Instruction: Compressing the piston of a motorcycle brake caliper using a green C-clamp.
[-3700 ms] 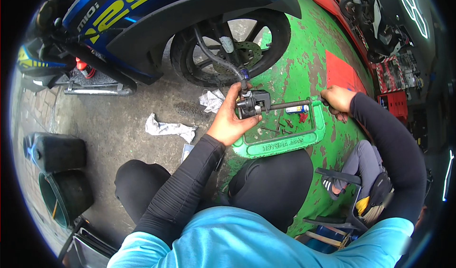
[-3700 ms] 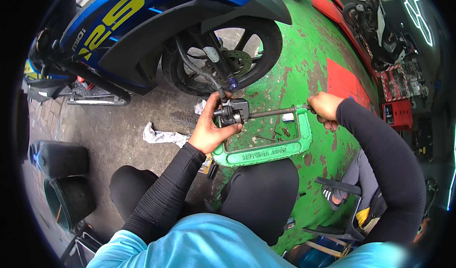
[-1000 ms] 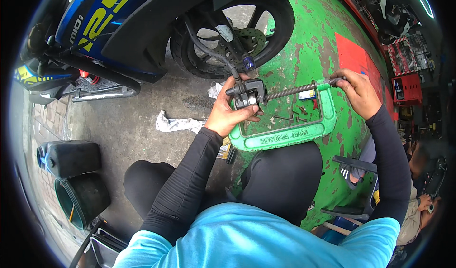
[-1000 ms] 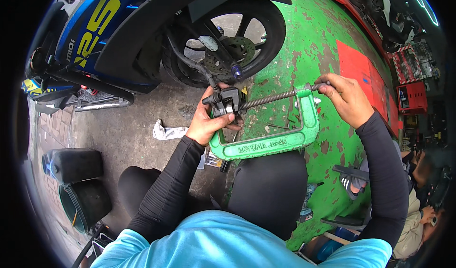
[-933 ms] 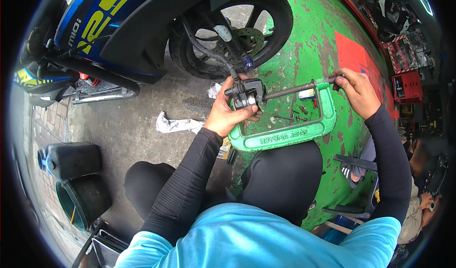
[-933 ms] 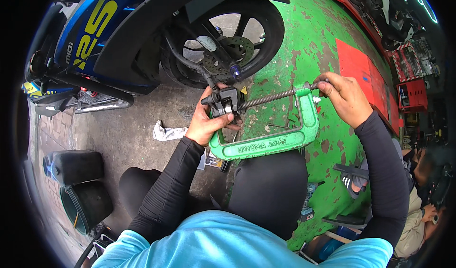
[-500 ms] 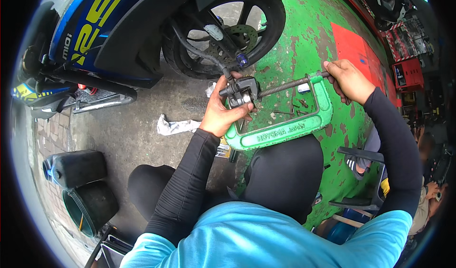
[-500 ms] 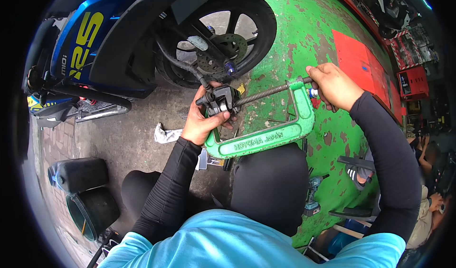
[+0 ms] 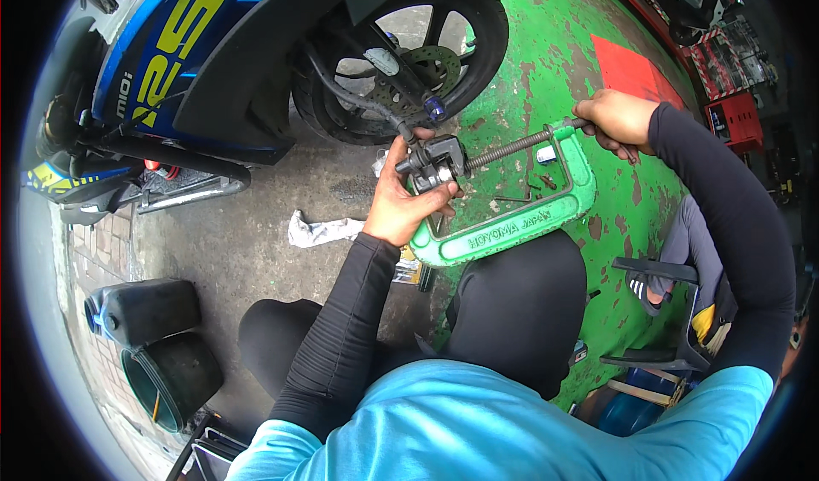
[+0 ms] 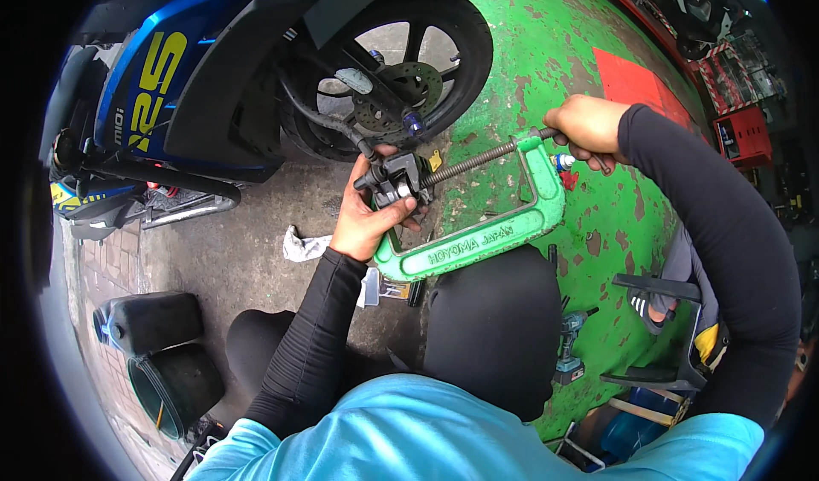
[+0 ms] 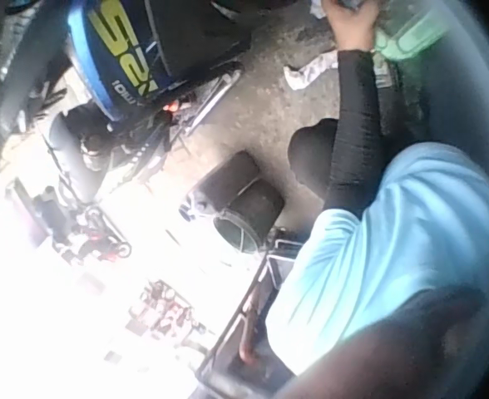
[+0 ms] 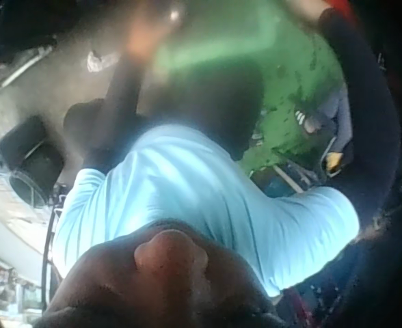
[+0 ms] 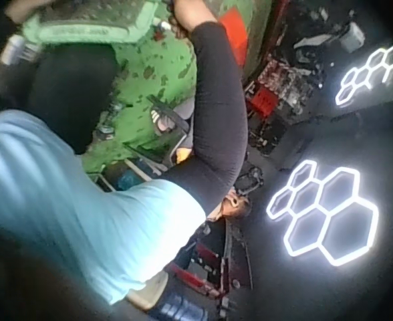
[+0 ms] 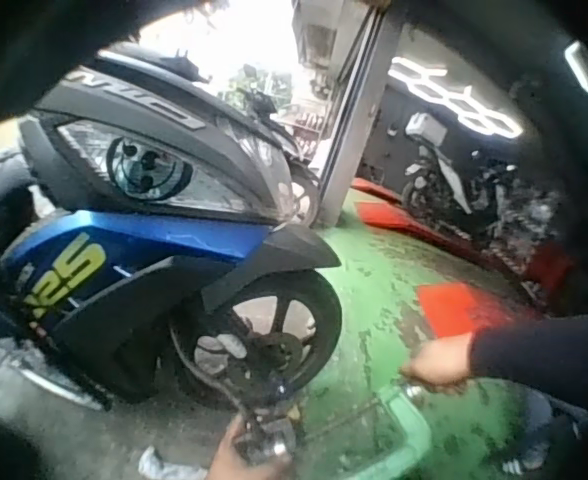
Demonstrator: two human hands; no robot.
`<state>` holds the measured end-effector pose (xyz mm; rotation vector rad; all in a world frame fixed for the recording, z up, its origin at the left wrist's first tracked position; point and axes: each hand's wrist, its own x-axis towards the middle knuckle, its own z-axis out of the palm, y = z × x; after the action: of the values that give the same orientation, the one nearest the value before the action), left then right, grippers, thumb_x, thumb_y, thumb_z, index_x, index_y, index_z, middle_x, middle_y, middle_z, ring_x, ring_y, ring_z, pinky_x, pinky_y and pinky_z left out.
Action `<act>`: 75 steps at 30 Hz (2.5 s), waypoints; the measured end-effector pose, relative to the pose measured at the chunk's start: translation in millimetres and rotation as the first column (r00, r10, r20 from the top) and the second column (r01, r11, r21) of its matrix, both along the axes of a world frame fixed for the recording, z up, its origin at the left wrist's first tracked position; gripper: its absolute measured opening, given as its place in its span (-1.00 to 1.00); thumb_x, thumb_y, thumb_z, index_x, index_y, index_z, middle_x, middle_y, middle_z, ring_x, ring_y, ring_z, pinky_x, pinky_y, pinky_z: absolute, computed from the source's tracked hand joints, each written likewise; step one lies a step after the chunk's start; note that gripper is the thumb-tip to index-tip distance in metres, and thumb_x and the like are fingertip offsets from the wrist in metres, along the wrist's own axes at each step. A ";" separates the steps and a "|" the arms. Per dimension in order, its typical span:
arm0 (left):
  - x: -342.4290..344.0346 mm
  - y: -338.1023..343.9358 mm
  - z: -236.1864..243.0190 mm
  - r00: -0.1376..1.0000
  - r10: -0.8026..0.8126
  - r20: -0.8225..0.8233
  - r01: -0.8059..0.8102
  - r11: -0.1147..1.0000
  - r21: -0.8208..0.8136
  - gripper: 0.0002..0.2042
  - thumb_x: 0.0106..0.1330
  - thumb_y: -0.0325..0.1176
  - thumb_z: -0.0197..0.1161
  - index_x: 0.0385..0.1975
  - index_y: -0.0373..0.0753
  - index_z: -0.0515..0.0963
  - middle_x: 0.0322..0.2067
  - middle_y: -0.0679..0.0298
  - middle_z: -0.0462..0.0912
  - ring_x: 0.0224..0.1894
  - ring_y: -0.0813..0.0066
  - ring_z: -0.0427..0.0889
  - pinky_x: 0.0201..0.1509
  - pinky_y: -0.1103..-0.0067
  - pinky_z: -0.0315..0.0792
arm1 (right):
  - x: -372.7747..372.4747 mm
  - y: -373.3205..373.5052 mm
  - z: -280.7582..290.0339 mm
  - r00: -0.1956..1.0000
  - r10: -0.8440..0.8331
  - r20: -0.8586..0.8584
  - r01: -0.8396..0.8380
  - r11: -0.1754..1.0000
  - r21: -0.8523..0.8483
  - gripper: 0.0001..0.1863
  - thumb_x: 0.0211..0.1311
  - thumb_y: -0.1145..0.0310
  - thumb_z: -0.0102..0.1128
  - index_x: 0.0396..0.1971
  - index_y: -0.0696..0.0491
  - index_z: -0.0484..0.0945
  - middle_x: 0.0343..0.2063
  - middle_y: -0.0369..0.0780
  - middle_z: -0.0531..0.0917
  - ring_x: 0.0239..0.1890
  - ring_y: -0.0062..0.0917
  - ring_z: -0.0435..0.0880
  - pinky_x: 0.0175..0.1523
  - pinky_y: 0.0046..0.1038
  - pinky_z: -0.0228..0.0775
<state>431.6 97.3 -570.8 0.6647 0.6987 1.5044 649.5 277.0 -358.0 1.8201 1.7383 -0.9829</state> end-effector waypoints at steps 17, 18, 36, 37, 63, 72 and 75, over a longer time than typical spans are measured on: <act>0.7 6.0 -29.6 0.979 -0.145 0.145 0.164 0.979 -0.124 -0.42 0.41 0.00 0.20 0.26 -0.30 0.37 -0.08 0.05 0.67 -0.18 0.20 0.73 -0.35 0.41 0.71 | 21.8 -19.9 -36.8 0.860 0.511 0.002 -0.352 0.589 0.728 -0.41 0.33 -0.12 0.24 -0.57 0.17 0.44 -0.76 -0.13 0.41 -0.64 -0.23 0.50 -0.41 -0.27 0.39; 0.4 6.5 -29.6 0.974 -0.167 0.154 0.185 0.976 -0.115 -0.40 0.43 0.07 0.15 0.27 -0.28 0.37 -0.03 0.05 0.66 -0.18 0.20 0.73 -0.34 0.41 0.71 | 24.0 -13.8 -42.2 0.726 0.688 0.013 -0.376 0.380 0.845 -0.45 0.30 -0.10 0.27 -0.50 0.15 0.45 -0.72 -0.13 0.44 -0.61 -0.22 0.53 -0.41 -0.26 0.40; 17.7 1.4 44.5 0.845 0.039 0.533 0.120 0.958 -0.261 -0.38 0.46 0.26 0.00 0.07 -0.24 0.53 -0.13 0.01 0.63 -0.08 0.21 0.67 -0.03 0.22 0.69 | -54.3 67.7 -74.8 0.640 0.655 -0.402 -0.018 0.536 0.844 -0.57 0.54 -0.02 -0.04 -0.16 0.10 0.51 -0.44 -0.17 0.57 -0.35 -0.33 0.57 -0.12 -0.34 0.42; 18.0 0.8 45.6 0.846 0.037 0.532 0.119 0.959 -0.257 -0.38 0.46 0.26 0.00 0.07 -0.24 0.53 -0.13 0.01 0.63 -0.08 0.21 0.67 -0.03 0.22 0.69 | -58.2 67.3 -71.8 0.556 0.645 -0.523 0.063 0.595 0.801 -0.54 0.52 -0.06 0.00 -0.22 0.10 0.53 -0.45 -0.25 0.56 -0.36 -0.47 0.55 -0.16 -0.40 0.41; 18.6 -7.5 31.2 0.876 0.019 0.482 0.131 0.952 -0.277 -0.45 0.48 0.14 0.04 0.09 -0.30 0.49 -0.09 0.14 0.64 -0.10 0.21 0.73 -0.30 0.43 0.75 | -35.4 39.3 -57.2 0.391 0.491 -0.779 0.268 0.749 0.606 -0.57 0.49 0.00 0.01 -0.39 0.08 0.53 -0.53 -0.40 0.42 -0.38 -0.67 0.36 -0.20 -0.55 0.22; 11.8 -8.1 23.5 0.988 -0.011 0.156 0.024 0.996 -0.082 -0.53 0.48 -0.08 0.11 0.15 -0.36 0.35 -0.08 -0.02 0.63 -0.24 0.11 0.77 -0.43 0.36 0.77 | 15.4 -28.6 -51.8 0.135 -0.197 -0.971 0.519 0.849 -0.100 -0.54 0.55 0.30 -0.21 0.28 0.25 0.30 0.11 0.00 0.60 0.15 -0.38 0.58 0.27 -0.46 0.36; 7.9 -5.1 24.1 0.978 -0.067 0.198 0.080 0.995 -0.062 -0.51 0.44 -0.22 0.22 0.24 -0.27 0.21 -0.04 0.00 0.58 -0.23 0.04 0.76 -0.45 0.36 0.77 | 24.5 -43.3 -43.5 0.125 -0.311 -0.942 0.284 0.921 -0.266 -0.52 0.58 0.32 -0.20 0.32 0.33 0.19 0.16 0.04 0.57 0.08 -0.30 0.63 0.26 -0.37 0.41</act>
<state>439.6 92.2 -546.7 0.4772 0.5670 1.4479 674.0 233.7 -401.5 1.5330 1.8590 -2.8646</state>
